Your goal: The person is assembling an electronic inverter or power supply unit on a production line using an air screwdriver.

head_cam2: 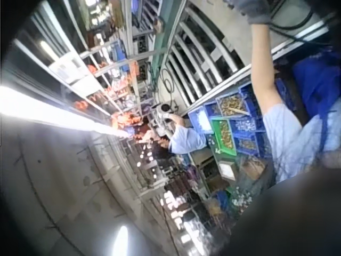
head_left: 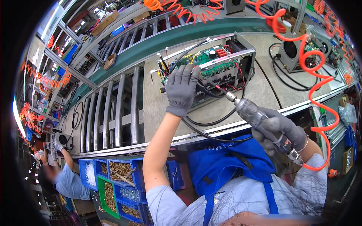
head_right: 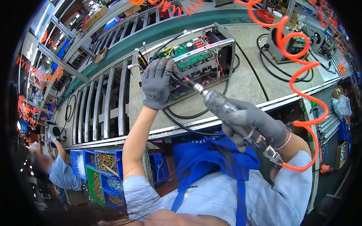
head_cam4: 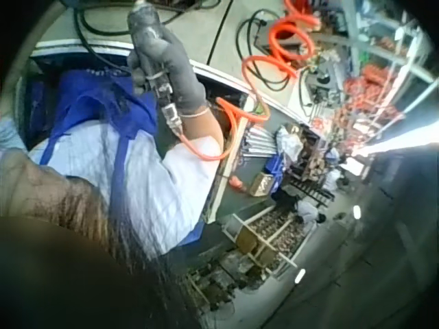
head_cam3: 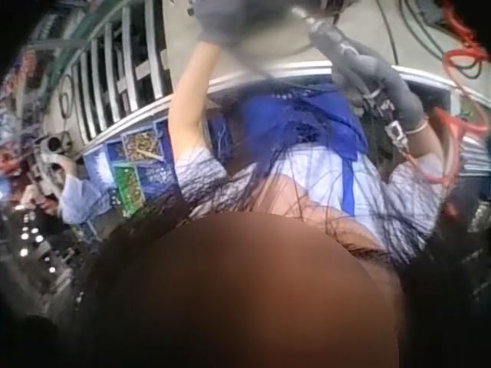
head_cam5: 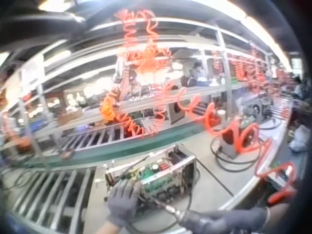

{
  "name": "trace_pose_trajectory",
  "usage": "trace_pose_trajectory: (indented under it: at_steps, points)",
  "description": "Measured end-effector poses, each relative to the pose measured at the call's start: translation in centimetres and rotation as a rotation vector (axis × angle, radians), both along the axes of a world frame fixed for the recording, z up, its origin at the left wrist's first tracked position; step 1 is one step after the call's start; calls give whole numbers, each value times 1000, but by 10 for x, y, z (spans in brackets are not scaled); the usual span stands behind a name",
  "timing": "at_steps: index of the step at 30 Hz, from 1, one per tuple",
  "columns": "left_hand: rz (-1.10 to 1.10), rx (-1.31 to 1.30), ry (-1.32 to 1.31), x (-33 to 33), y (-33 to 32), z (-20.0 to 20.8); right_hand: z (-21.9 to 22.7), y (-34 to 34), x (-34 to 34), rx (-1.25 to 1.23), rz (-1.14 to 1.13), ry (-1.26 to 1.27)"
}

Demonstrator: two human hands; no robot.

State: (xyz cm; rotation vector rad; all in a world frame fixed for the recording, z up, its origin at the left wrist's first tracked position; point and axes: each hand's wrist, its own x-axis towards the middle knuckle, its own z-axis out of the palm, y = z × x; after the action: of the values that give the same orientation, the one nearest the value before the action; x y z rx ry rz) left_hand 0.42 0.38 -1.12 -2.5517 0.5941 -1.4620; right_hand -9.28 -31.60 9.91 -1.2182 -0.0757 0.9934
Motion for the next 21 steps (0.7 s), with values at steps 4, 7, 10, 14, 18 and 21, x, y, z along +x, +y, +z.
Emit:
trace_pose_trajectory:
  at_steps: [4, 7, 10, 14, 18, 21]
  points:
    - [7, -16, 10, -1, 1, -3, 9, 20, 1, -107, -26, -63]
    - [10, -17, 4, 0, 2, -4, 12, 25, 2, -121, -28, -105]
    - [4, -22, -26, 0, 2, -3, 14, 29, 2, -141, -28, -112]
    - [-5, -34, -36, 0, 2, -3, 18, 32, -1, -152, -21, -126]
    - [-22, -34, -12, 0, 3, -4, 16, 33, -1, -163, -46, -105]
    - [-15, -32, -8, 0, 3, -4, 8, 30, 1, -136, -64, -83]
